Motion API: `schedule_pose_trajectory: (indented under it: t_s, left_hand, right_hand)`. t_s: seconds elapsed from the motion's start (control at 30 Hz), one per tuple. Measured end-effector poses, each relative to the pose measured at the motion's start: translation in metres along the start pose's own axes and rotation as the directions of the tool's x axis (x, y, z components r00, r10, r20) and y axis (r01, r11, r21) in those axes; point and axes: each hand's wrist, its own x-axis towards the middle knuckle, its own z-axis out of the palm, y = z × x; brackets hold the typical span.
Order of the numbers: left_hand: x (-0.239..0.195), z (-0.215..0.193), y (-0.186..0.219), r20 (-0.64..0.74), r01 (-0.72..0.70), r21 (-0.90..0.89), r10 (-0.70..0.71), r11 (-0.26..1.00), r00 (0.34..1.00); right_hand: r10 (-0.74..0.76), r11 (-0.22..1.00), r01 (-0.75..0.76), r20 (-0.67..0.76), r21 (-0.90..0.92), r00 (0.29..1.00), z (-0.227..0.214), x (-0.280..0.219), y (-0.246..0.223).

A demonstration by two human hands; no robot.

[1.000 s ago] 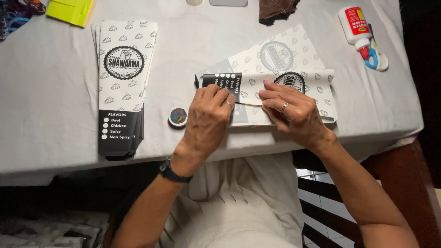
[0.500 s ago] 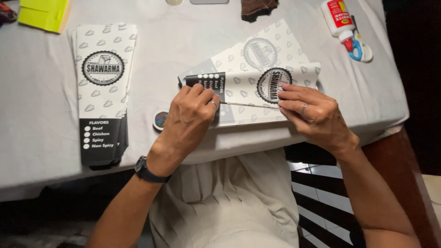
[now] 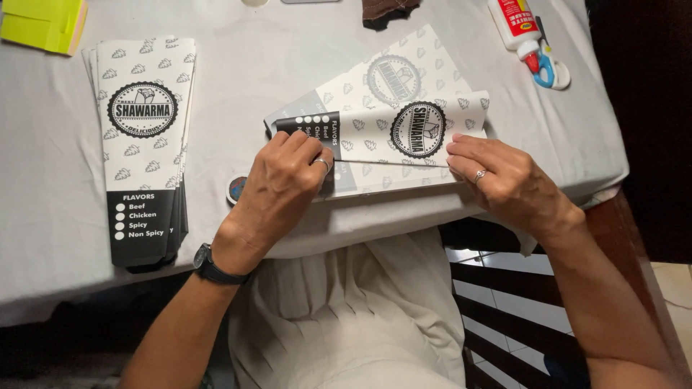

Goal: Folding and creasing paper templates to assemble shawarma bags

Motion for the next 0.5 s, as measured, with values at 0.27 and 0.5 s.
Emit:
schedule_pose_trajectory:
  t_s: [0.27,0.5]
  left_hand:
    - [0.011,-0.01,0.004,0.012,-0.009,0.061,0.009,0.998,1.0]
    - [0.01,0.0,0.013,-0.077,-0.042,0.064,0.046,0.997,0.996]
  right_hand:
    - [-0.094,0.986,0.089,-0.028,-0.142,0.995,0.025,-0.015,0.02]
    - [-0.042,0.999,0.041,0.055,0.012,0.998,0.004,-0.017,0.017]
